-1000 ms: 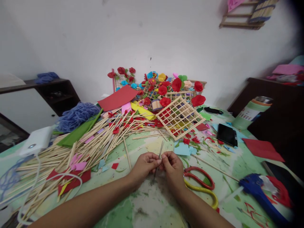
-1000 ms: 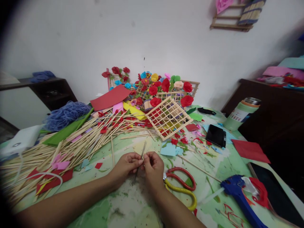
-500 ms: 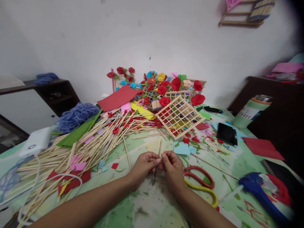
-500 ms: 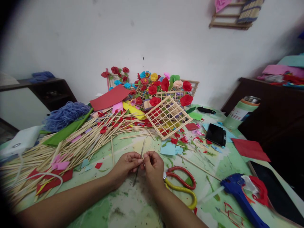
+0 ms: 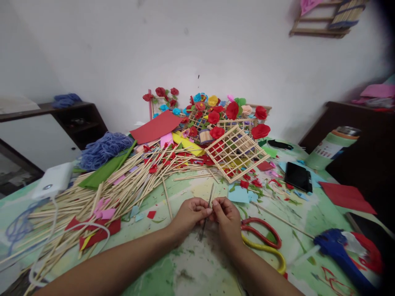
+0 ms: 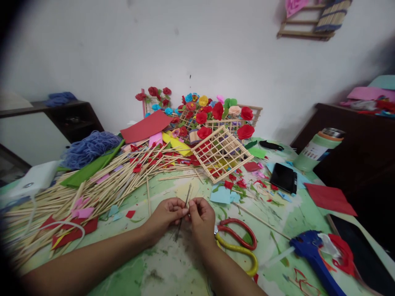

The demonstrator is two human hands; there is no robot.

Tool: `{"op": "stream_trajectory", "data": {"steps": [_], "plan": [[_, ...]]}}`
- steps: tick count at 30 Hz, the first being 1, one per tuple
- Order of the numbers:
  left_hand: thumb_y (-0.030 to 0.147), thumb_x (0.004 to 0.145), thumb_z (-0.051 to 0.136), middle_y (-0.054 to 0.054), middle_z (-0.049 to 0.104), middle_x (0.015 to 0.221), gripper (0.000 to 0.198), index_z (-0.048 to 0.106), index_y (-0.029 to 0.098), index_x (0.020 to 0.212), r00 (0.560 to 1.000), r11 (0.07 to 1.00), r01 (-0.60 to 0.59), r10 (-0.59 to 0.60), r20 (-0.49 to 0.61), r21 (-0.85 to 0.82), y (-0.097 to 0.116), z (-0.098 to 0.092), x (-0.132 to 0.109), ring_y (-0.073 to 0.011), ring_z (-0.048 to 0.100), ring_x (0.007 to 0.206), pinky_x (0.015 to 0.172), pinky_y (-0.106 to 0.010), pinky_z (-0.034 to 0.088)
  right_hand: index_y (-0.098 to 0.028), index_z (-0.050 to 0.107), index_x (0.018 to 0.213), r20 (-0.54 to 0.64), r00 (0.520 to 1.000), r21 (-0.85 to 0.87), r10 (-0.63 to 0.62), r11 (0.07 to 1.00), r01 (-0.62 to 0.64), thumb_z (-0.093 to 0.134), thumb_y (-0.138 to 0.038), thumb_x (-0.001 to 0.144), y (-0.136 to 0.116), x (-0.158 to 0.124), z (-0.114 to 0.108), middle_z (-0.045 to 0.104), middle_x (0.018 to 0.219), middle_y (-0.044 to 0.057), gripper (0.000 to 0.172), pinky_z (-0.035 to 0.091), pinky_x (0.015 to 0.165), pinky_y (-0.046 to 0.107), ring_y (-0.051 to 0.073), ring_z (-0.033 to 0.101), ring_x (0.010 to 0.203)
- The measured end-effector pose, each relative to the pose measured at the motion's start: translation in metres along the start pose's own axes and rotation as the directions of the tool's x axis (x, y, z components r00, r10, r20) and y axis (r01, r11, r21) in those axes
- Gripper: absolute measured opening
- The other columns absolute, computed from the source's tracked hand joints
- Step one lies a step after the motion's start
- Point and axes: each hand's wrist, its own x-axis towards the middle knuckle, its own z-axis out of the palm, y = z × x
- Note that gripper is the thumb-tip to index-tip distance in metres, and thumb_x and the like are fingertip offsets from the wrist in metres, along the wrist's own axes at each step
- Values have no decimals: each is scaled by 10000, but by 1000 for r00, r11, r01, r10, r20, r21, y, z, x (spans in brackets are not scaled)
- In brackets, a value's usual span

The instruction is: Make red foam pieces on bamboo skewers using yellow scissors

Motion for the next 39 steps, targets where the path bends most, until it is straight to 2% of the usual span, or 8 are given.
{"op": "stream_trajectory", "data": {"steps": [13,20,39], "plan": [[344,590,708,-22,622,567,302,531,129,707,1000,999,20,-20,-1,35,1,0,0,-45,415,409,432,-173,258,-167,532,664,14,1000,-33,-3,999,4,621,-402,698,2,0,-1,490,521,-49,254,348,435,193,75,422,450],[389,640,669,-31,626,580,307,526,125,701,999,999,-2,0,32,51,1,0,0,-41,400,410,423,-172,239,-172,496,658,31,999,11,-10,1000,10,602,-406,718,3,1,0,451,498,-63,264,318,419,192,67,399,423],[355,637,675,11,581,521,275,527,132,702,1000,999,0,-2,31,53,1,-1,0,-41,404,407,422,-168,237,-173,510,693,33,999,-33,-39,999,40,575,-379,755,12,3,-4,467,532,-57,225,335,443,201,73,416,452]]}}
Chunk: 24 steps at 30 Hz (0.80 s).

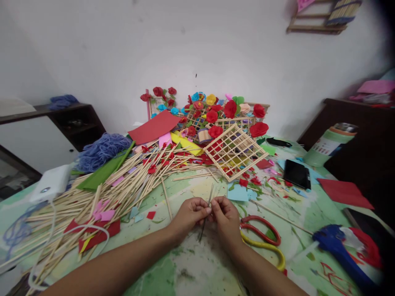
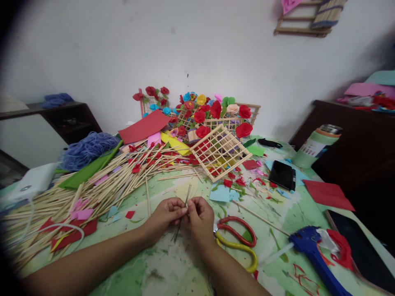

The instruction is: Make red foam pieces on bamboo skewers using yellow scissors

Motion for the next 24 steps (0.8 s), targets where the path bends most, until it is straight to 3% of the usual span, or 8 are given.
{"op": "stream_trajectory", "data": {"steps": [24], "plan": [[338,643,668,-20,605,550,268,521,121,698,1000,999,22,-23,10,36,4,2,-1,-43,403,418,426,-169,250,-170,543,745,19,999,44,36,998,-37,590,-412,737,-7,-2,2,491,538,-51,247,341,406,201,73,428,407]]}}
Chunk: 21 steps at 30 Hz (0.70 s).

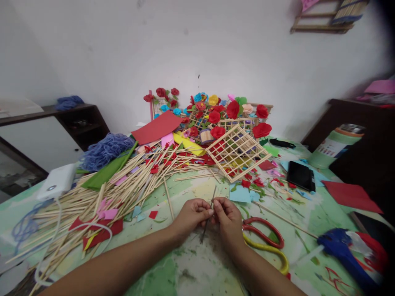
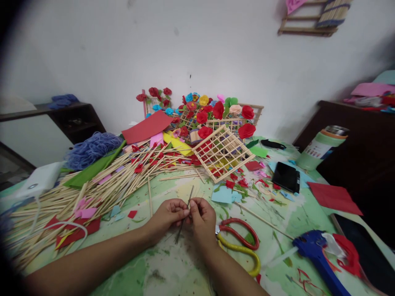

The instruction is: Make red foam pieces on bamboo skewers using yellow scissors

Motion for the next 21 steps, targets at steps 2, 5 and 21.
{"op": "stream_trajectory", "data": {"steps": [2,5,21], "plan": [[342,643,667,-19,605,551,271,520,121,700,1000,1000,3,-3,3,0,0,0,0,-43,403,418,427,-169,252,-170,534,717,-2,1000,-10,-2,1000,2,588,-410,738,0,0,0,478,517,-55,247,335,404,198,71,421,403],[356,636,670,-21,606,550,285,525,119,698,1000,1000,-4,4,9,7,-1,-1,1,-44,402,416,425,-171,248,-174,521,694,2,1000,-21,-6,1000,6,583,-406,742,-1,0,0,465,496,-61,245,333,408,194,71,417,406],[418,587,698,-23,612,549,351,527,129,691,1000,1000,19,-19,-17,3,-1,0,1,-50,397,395,406,-173,224,-179,504,682,2,1000,-23,-10,1000,10,578,-411,745,-1,-1,1,464,516,-55,251,324,410,200,74,411,418]]}}
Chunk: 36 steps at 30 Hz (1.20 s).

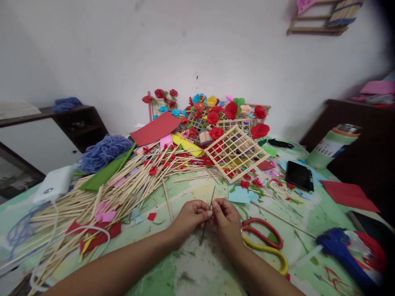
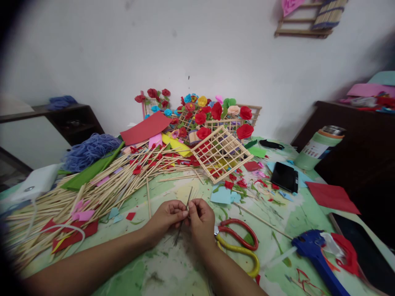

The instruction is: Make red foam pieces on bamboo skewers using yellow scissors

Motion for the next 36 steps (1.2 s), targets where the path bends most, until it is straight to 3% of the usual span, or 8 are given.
{"op": "stream_trajectory", "data": {"steps": [8,13,25,30,36], "plan": [[370,614,688,-21,597,533,299,535,120,671,1000,1000,-13,13,21,-12,1,0,-1,-46,393,398,418,-174,243,-166,585,774,-23,1000,-26,-5,1000,4,595,-411,726,5,1,-1,519,564,-38,250,348,425,211,78,419,429],[380,617,684,-16,588,526,300,540,121,666,999,1000,-14,14,31,-6,0,0,0,-51,398,397,421,-178,265,-167,576,680,-13,999,-91,-38,995,37,593,-405,729,6,2,-2,507,518,-37,243,350,443,216,90,424,446],[374,627,681,10,554,506,294,529,126,671,999,999,-33,33,42,11,0,0,-1,-45,387,408,417,-170,246,-173,540,669,-1,999,-109,-54,993,54,568,-386,755,6,1,-1,484,522,-43,231,326,425,208,81,402,438],[378,665,651,-17,610,556,284,534,127,729,993,997,-32,24,119,63,-2,-2,1,-45,383,404,418,-180,254,-185,487,700,-103,995,-15,-6,1000,4,560,-436,752,4,1,-2,406,493,-76,267,295,388,190,66,351,404],[420,706,592,13,563,479,295,538,130,698,972,986,-30,-10,236,166,-2,-4,3,-43,337,363,393,-191,213,-187,463,703,-216,976,-1,-13,1000,13,540,-440,778,4,6,-8,377,457,-86,275,280,413,186,67,325,416]]}}
